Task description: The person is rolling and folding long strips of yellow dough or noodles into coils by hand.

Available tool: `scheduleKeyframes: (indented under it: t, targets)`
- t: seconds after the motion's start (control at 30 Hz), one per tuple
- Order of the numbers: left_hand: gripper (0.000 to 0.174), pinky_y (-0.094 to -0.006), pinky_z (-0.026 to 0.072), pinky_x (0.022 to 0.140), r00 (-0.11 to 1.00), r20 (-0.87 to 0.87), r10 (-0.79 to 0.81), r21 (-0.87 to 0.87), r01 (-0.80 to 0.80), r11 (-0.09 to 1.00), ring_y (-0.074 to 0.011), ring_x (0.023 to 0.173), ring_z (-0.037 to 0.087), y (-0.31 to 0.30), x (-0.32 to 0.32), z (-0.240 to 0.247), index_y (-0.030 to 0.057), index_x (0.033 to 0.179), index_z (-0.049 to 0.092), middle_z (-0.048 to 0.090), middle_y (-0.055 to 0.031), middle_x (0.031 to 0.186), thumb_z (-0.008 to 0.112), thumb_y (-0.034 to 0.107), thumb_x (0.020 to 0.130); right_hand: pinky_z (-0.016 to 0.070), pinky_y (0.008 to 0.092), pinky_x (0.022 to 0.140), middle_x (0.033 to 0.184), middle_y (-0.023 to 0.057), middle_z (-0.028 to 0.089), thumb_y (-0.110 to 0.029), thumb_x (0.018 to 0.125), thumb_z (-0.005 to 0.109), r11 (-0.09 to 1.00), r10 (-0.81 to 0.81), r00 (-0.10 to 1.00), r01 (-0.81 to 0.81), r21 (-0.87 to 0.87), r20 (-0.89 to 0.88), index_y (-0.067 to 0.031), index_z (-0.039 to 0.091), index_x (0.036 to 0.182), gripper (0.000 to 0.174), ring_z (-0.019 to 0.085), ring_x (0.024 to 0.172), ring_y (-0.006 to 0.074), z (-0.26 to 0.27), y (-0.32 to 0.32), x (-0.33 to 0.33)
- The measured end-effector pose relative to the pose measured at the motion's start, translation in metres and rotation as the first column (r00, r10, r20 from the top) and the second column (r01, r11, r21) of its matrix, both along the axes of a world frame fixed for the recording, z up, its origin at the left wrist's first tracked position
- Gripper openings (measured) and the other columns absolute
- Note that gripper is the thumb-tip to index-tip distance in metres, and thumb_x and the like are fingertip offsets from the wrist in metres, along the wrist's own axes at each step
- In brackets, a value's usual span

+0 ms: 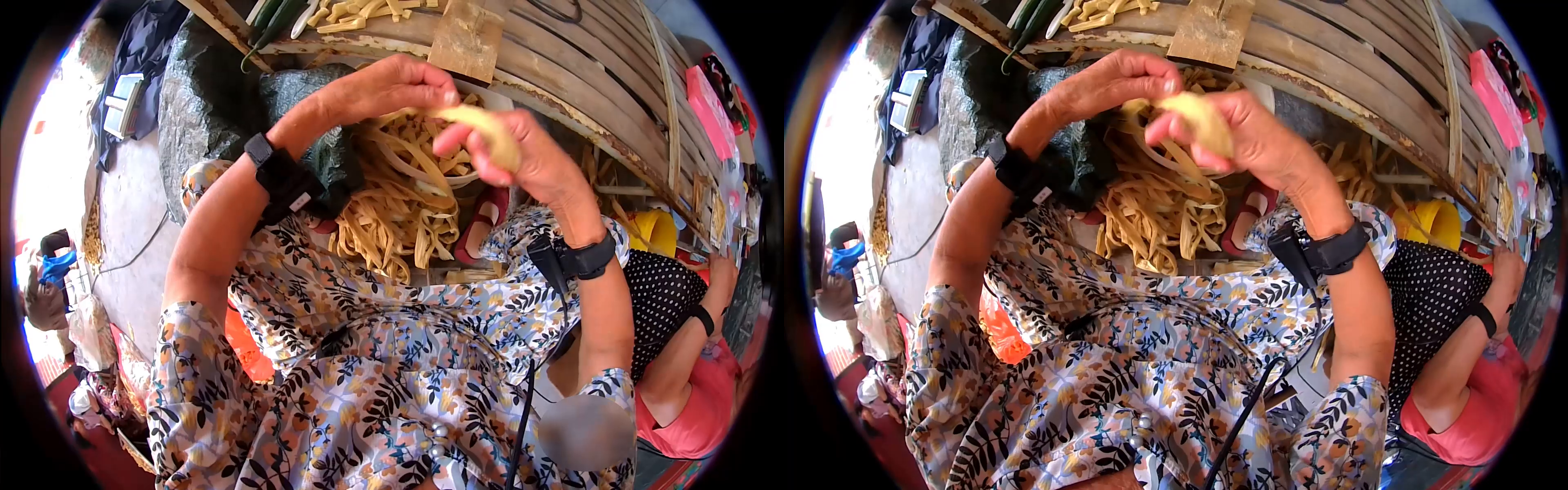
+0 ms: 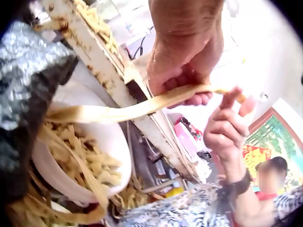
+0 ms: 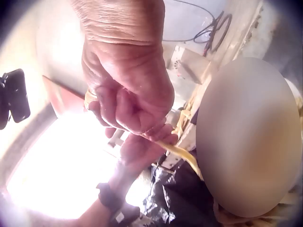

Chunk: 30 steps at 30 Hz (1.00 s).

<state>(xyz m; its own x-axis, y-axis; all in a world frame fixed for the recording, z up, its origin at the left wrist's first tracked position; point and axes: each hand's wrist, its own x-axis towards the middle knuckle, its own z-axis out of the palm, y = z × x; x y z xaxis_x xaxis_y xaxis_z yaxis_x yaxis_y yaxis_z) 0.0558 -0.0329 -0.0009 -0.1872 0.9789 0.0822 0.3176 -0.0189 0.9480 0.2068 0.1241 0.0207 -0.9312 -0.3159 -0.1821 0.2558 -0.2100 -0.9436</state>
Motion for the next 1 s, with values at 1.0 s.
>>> scheduleKeyframes:
  t: [1.0]
  targets:
    - [0.018, -0.018, 0.0425, 0.047, 0.813, 0.227, 0.536, 0.007, -0.552, 0.834, -0.0053, 0.053, 0.052, 0.021, 0.02, -0.01, -0.0025, 0.089, 0.057, 0.058, -0.0009, 0.071, 0.052, 0.015, 0.088, 0.0421, 0.0255, 0.051, 0.061, -0.0013, 0.058, -0.017, 0.077, 0.066, 0.722, -0.435, 0.85, 0.527, 0.448, -0.298, -0.0012, 0.065, 0.08, 0.017, 0.049, 0.051, 0.0084, -0.028, 0.002, -0.052]
